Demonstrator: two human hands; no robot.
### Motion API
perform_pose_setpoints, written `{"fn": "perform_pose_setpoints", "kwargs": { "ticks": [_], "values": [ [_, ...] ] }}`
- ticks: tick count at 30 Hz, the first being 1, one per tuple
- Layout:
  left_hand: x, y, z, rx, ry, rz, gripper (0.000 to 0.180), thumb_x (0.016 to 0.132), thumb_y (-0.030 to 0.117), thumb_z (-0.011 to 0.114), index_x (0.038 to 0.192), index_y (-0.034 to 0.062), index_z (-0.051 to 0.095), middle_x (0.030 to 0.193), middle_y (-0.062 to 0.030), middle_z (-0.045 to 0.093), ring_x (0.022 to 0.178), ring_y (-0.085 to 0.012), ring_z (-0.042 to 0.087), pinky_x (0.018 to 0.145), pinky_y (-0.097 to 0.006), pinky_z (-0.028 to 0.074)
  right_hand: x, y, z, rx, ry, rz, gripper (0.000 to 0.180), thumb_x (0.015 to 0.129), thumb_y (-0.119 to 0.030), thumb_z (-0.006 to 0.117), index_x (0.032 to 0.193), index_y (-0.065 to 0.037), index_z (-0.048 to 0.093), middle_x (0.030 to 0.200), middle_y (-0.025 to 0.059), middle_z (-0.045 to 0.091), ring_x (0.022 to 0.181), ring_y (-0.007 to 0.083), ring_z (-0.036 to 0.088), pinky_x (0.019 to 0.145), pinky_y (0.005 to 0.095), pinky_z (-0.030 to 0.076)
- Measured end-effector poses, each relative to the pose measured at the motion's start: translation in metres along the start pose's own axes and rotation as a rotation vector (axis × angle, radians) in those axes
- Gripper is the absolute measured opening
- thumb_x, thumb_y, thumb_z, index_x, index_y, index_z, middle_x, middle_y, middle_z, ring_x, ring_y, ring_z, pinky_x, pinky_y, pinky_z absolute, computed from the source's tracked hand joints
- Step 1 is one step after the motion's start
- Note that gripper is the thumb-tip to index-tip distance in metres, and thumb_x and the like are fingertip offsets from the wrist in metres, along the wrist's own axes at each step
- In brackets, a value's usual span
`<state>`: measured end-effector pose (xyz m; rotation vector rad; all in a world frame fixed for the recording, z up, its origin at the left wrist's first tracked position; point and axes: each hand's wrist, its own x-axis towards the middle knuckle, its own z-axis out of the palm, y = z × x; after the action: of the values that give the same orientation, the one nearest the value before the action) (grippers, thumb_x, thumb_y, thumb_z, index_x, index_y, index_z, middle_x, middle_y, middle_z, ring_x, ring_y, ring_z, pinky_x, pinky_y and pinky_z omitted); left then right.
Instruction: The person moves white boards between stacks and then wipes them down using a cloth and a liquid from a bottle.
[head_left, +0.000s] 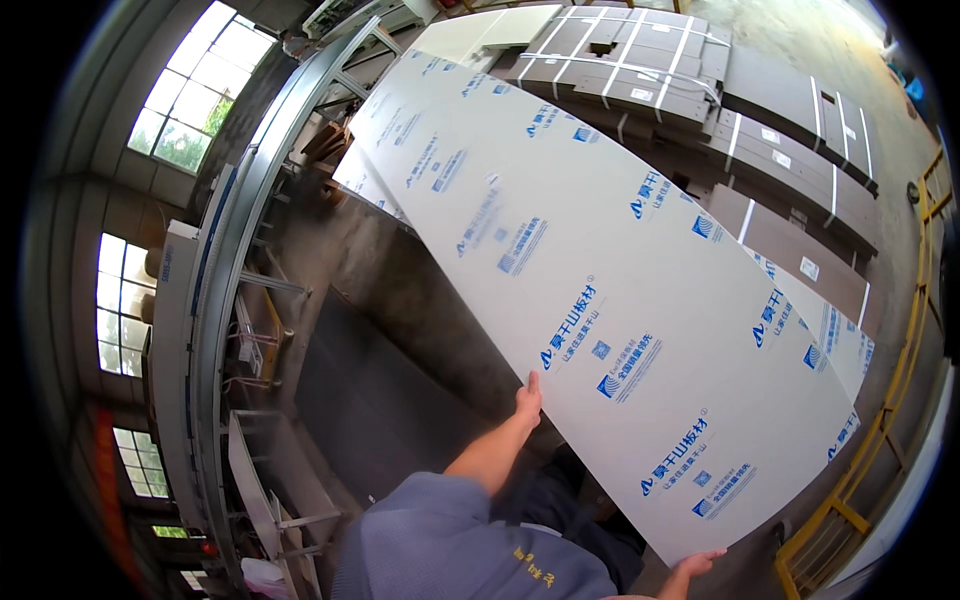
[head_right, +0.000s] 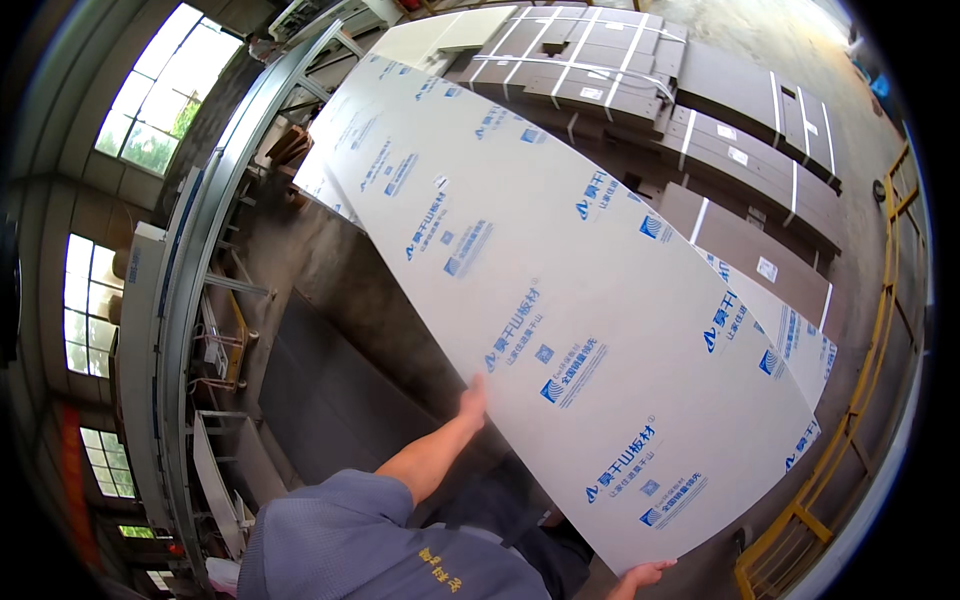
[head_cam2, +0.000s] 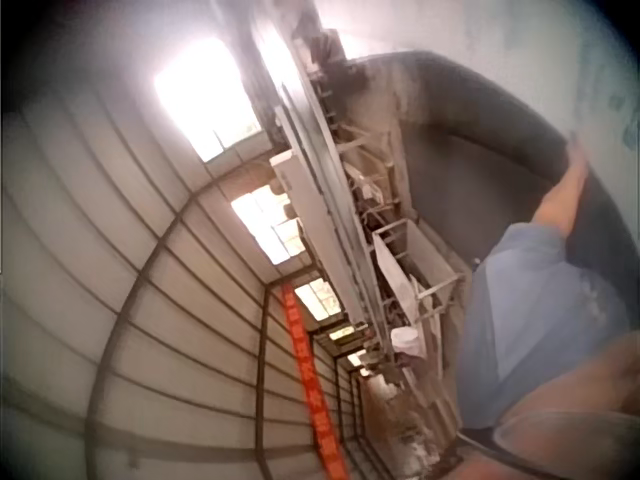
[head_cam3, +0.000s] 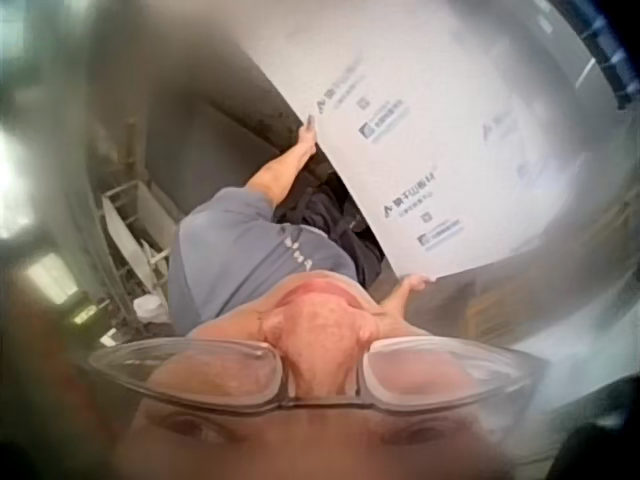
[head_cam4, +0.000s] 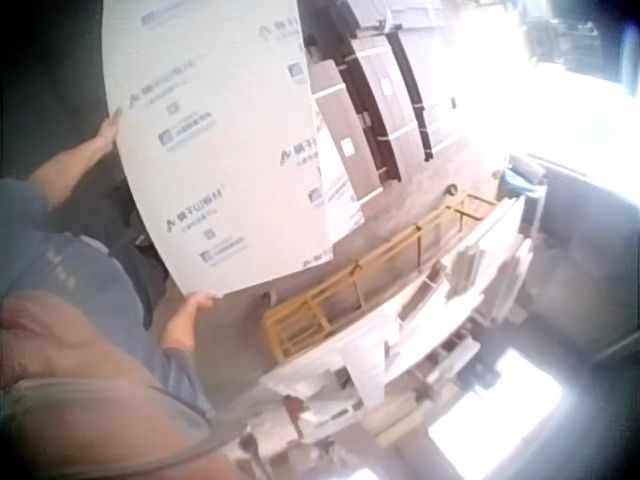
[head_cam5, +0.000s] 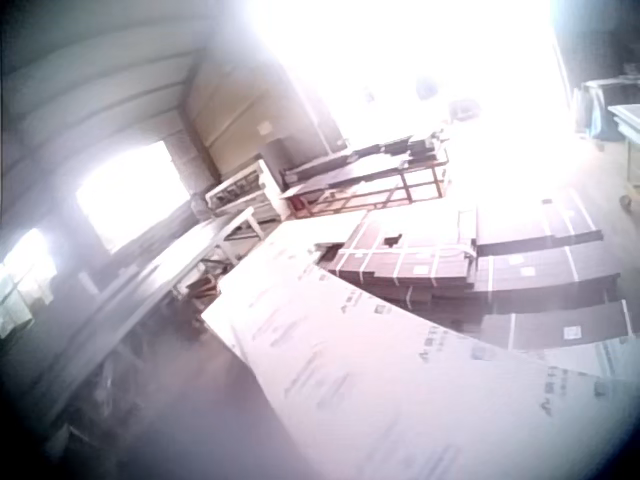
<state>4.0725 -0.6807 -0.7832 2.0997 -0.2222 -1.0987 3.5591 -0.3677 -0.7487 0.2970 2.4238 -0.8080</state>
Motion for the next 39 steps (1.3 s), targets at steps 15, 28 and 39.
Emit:
{"fn": "perform_pose_setpoints", "kwargs": {
  "ticks": [15, 28, 39],
  "values": [
    [-0.109, -0.107, 0.009, -0.098, 0.038, -0.116, 0.079, 0.099, 0.065, 0.046, 0.121, -0.0096, 0.058, 0.121, -0.0162, 0.067, 0.108, -0.0261, 0.064, 0.089, -0.039, 0.053, 0.151, 0.029, -0.058, -0.210, 0.043, -0.148, 0.088, 0.099, -0.071, 0.030, 0.109, 0.007, 0.071, 0.104, 0.0212, 0.074, 0.099, 0.0389, 0.069, 0.086, 0.0454, 0.052],
    [-0.134, -0.071, -0.023, -0.268, -0.679, -0.241, 0.081, 0.099, 0.072, 0.022, 0.156, 0.0147, 0.030, 0.159, -0.0061, 0.037, 0.145, -0.0315, 0.035, 0.120, -0.052, 0.026, 0.181, -0.081, -0.088, -0.258, -0.036, -0.147, 0.072, 0.102, -0.056, 0.041, 0.115, 0.011, 0.065, 0.113, 0.0253, 0.070, 0.116, 0.0396, 0.063, 0.102, 0.0444, 0.045],
    [-0.227, 0.018, 0.053, 1.056, -1.288, -0.461, 0.053, 0.101, 0.044, 0.055, 0.125, -0.0030, 0.058, 0.116, -0.0183, 0.068, 0.103, -0.0295, 0.068, 0.090, -0.040, 0.056, 0.138, -0.320, -0.285, 1.484, -0.343, -0.296, 0.072, 0.096, -0.063, 0.052, 0.138, -0.004, 0.050, 0.133, 0.0130, 0.060, 0.120, 0.0277, 0.059, 0.101, 0.0444, 0.050]
  ]
}}
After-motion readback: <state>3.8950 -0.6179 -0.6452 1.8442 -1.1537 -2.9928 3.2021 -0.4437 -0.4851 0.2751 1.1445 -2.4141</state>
